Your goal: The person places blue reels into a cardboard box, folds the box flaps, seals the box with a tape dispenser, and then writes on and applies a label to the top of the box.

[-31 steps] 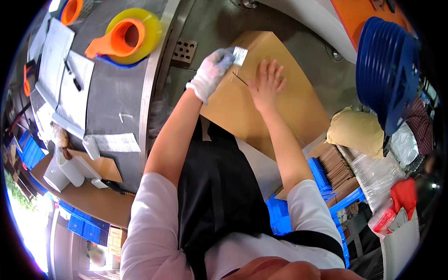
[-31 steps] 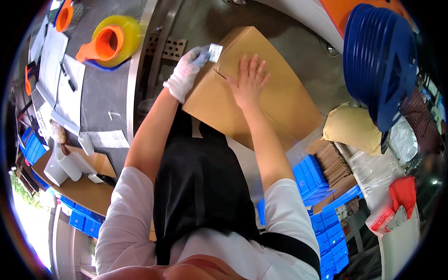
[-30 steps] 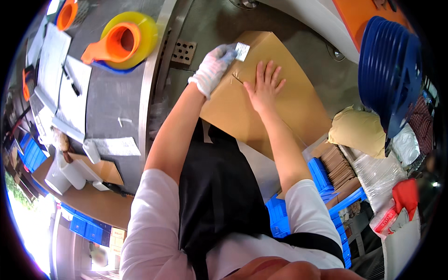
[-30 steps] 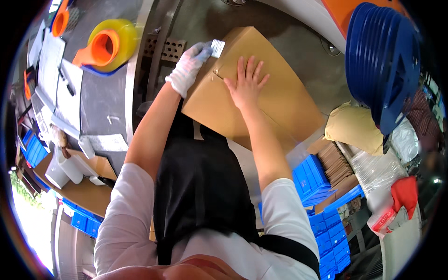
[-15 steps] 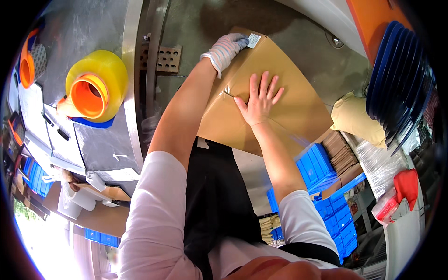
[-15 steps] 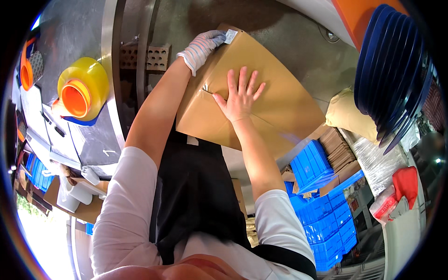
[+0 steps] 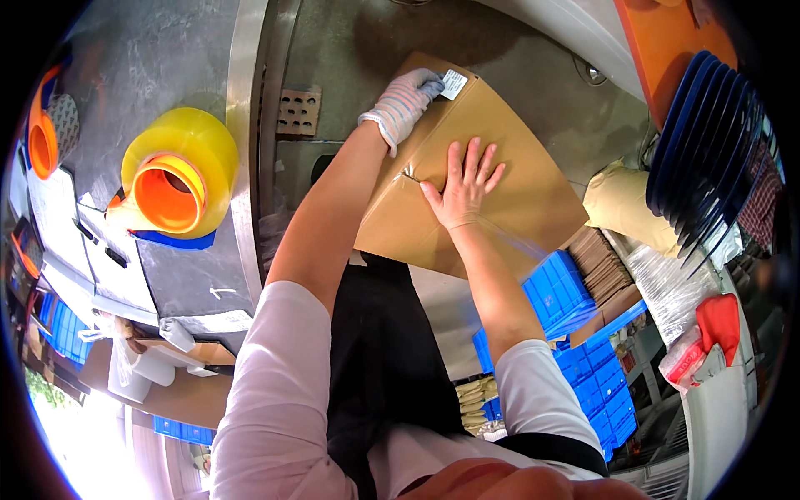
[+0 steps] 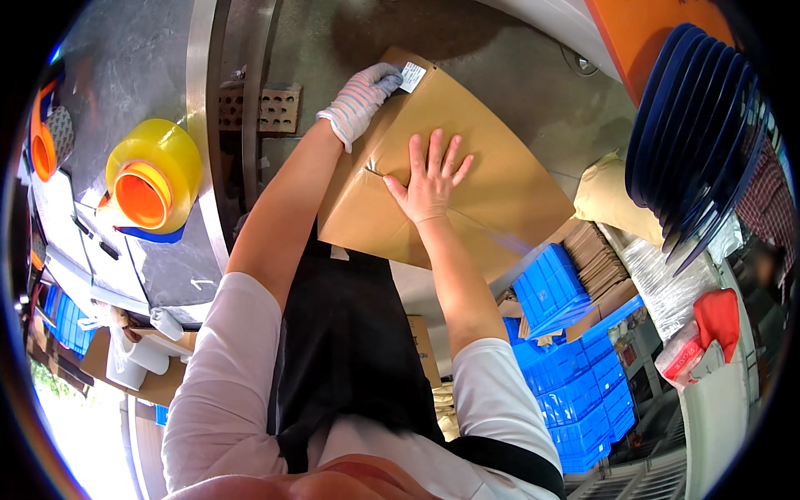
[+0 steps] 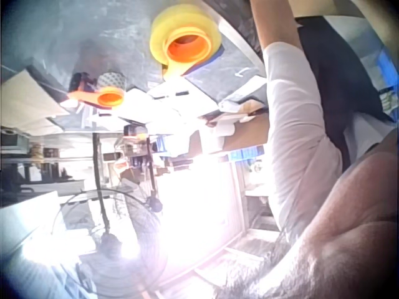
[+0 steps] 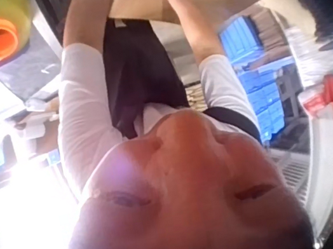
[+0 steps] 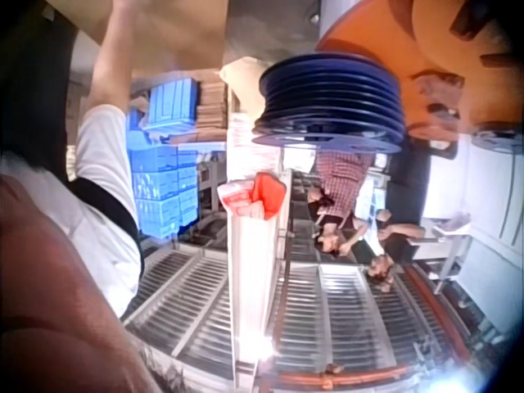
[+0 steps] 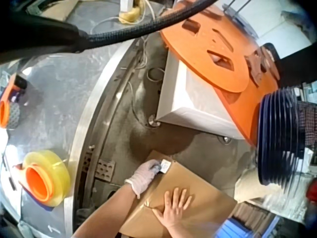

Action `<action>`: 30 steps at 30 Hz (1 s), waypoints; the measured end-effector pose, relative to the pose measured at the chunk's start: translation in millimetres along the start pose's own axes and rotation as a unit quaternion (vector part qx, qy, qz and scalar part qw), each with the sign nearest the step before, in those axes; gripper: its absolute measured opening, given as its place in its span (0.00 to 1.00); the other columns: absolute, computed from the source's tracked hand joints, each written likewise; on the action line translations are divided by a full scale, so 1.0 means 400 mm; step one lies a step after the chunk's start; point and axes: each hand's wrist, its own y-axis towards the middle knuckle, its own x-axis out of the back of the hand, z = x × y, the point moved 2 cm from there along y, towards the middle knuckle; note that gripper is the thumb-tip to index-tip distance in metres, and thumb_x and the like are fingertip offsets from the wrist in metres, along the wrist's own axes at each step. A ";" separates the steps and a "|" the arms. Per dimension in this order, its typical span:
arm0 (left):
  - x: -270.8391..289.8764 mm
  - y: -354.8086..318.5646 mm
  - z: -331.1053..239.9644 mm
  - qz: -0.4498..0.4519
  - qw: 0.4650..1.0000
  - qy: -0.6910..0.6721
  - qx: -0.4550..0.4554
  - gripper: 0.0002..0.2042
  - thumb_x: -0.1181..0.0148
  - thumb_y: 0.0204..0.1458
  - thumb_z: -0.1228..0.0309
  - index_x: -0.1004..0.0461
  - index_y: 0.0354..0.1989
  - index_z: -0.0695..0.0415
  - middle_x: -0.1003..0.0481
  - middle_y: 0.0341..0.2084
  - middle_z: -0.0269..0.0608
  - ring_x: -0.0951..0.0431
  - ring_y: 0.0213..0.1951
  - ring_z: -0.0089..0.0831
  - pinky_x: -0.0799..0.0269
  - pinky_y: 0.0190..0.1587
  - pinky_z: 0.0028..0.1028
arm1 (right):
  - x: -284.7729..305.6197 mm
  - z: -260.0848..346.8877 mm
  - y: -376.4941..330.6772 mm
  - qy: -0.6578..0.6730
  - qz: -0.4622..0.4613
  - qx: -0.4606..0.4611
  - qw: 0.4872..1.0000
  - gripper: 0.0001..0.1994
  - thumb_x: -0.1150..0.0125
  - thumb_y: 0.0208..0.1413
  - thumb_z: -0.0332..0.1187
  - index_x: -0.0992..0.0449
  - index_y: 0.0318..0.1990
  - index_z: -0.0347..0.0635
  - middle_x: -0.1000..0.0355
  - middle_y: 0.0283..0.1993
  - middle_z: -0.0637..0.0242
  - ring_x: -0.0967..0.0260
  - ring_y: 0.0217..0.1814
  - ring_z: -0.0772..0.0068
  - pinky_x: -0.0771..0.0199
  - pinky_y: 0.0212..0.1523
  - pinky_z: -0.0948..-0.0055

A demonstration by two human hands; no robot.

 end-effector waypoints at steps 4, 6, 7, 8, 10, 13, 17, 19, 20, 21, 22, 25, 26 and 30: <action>-0.006 -0.006 -0.019 0.005 1.000 -0.007 -0.002 0.12 0.44 0.56 0.67 0.25 0.44 0.59 0.22 0.37 0.38 0.28 0.39 0.27 0.33 0.48 0.25 | 0.000 -0.002 -0.002 0.007 0.005 -0.005 1.000 0.45 0.43 0.46 0.62 0.51 0.69 0.58 0.64 0.75 0.56 0.76 0.76 0.41 0.80 0.65 0.30; -0.004 -0.006 -0.031 0.012 0.999 0.012 0.027 0.11 0.44 0.56 0.67 0.24 0.44 0.59 0.22 0.36 0.38 0.28 0.39 0.27 0.33 0.48 0.25 | -0.002 -0.001 -0.004 0.007 0.012 -0.007 1.000 0.44 0.42 0.45 0.62 0.50 0.69 0.58 0.64 0.75 0.57 0.76 0.76 0.41 0.80 0.65 0.30; -0.005 -0.006 -0.033 0.009 0.999 0.016 0.027 0.12 0.44 0.56 0.67 0.24 0.44 0.59 0.22 0.36 0.38 0.28 0.39 0.27 0.33 0.48 0.25 | -0.002 0.000 -0.003 0.006 0.008 -0.006 1.000 0.45 0.42 0.45 0.62 0.50 0.69 0.58 0.64 0.75 0.57 0.75 0.76 0.41 0.80 0.65 0.30; -0.007 -0.007 -0.037 0.006 0.999 0.020 0.027 0.12 0.44 0.56 0.67 0.24 0.44 0.59 0.22 0.36 0.39 0.27 0.39 0.27 0.33 0.48 0.25 | -0.002 0.000 -0.003 0.005 0.005 -0.005 1.000 0.45 0.42 0.45 0.62 0.51 0.69 0.58 0.63 0.75 0.57 0.75 0.76 0.41 0.80 0.65 0.30; -0.006 -0.004 -0.030 0.000 0.999 0.031 0.016 0.12 0.44 0.55 0.67 0.24 0.45 0.58 0.22 0.36 0.39 0.27 0.40 0.28 0.33 0.48 0.25 | 0.000 0.003 0.000 0.005 0.002 -0.003 1.000 0.45 0.41 0.44 0.62 0.51 0.69 0.58 0.63 0.75 0.57 0.75 0.76 0.41 0.80 0.65 0.30; -0.011 0.002 -0.027 -0.005 0.999 0.054 -0.005 0.13 0.44 0.55 0.67 0.25 0.46 0.58 0.22 0.38 0.40 0.25 0.42 0.29 0.32 0.49 0.26 | -0.001 0.002 0.001 0.007 0.002 -0.005 1.000 0.46 0.41 0.44 0.62 0.51 0.69 0.58 0.63 0.74 0.57 0.75 0.76 0.41 0.80 0.65 0.29; -0.016 -0.001 -0.030 -0.018 0.997 0.081 -0.004 0.13 0.44 0.55 0.67 0.25 0.47 0.59 0.22 0.40 0.42 0.25 0.43 0.31 0.32 0.50 0.26 | -0.002 0.002 0.000 0.004 0.001 -0.006 1.000 0.46 0.41 0.43 0.62 0.51 0.69 0.58 0.63 0.74 0.57 0.75 0.76 0.41 0.80 0.64 0.29; -0.018 -0.002 -0.030 -0.024 0.996 0.089 -0.005 0.13 0.44 0.55 0.67 0.25 0.47 0.59 0.23 0.41 0.42 0.25 0.44 0.32 0.32 0.50 0.26 | -0.002 0.002 0.000 0.004 0.002 -0.006 1.000 0.46 0.41 0.44 0.62 0.51 0.69 0.58 0.63 0.75 0.57 0.75 0.76 0.42 0.80 0.64 0.29; -0.020 -0.002 -0.030 -0.027 0.995 0.091 -0.009 0.13 0.44 0.55 0.68 0.25 0.47 0.59 0.23 0.41 0.42 0.25 0.44 0.32 0.32 0.50 0.26 | -0.002 0.002 0.000 0.005 0.003 -0.007 1.000 0.46 0.42 0.44 0.62 0.51 0.69 0.58 0.63 0.75 0.57 0.75 0.76 0.42 0.80 0.64 0.29; -0.019 -0.002 -0.027 -0.030 0.995 0.093 -0.013 0.13 0.44 0.55 0.68 0.25 0.47 0.59 0.23 0.41 0.42 0.25 0.44 0.32 0.32 0.50 0.26 | -0.003 0.004 0.001 0.004 0.004 -0.006 1.000 0.45 0.42 0.44 0.63 0.51 0.69 0.58 0.63 0.75 0.58 0.75 0.76 0.42 0.80 0.64 0.29; -0.018 -0.001 -0.024 -0.037 0.994 0.098 -0.018 0.14 0.44 0.55 0.67 0.25 0.47 0.59 0.23 0.41 0.43 0.25 0.44 0.33 0.32 0.50 0.27 | -0.002 0.006 0.002 0.006 0.001 -0.004 1.000 0.45 0.42 0.44 0.63 0.50 0.69 0.58 0.63 0.75 0.58 0.75 0.76 0.42 0.80 0.64 0.29; -0.024 -0.004 -0.045 -0.041 0.988 0.150 -0.010 0.16 0.44 0.54 0.62 0.25 0.47 0.59 0.24 0.44 0.45 0.25 0.46 0.39 0.32 0.51 0.31 | -0.002 0.004 0.002 0.008 -0.003 -0.004 1.000 0.45 0.43 0.45 0.63 0.49 0.69 0.57 0.63 0.75 0.58 0.75 0.76 0.42 0.80 0.64 0.29; -0.028 -0.004 -0.056 -0.034 0.981 0.190 0.010 0.18 0.45 0.55 0.60 0.26 0.48 0.58 0.25 0.46 0.46 0.26 0.48 0.41 0.33 0.53 0.32 | -0.002 0.002 0.002 0.008 -0.002 -0.005 1.000 0.44 0.43 0.45 0.63 0.49 0.69 0.57 0.63 0.75 0.58 0.75 0.76 0.42 0.79 0.64 0.29; -0.058 -0.017 -0.096 -0.055 0.954 0.247 0.163 0.27 0.52 0.56 0.49 0.34 0.57 0.56 0.34 0.58 0.49 0.33 0.57 0.48 0.38 0.59 0.38 | 0.004 -0.010 0.001 0.004 0.000 -0.009 1.000 0.44 0.42 0.44 0.63 0.48 0.68 0.57 0.62 0.74 0.57 0.74 0.76 0.42 0.79 0.64 0.29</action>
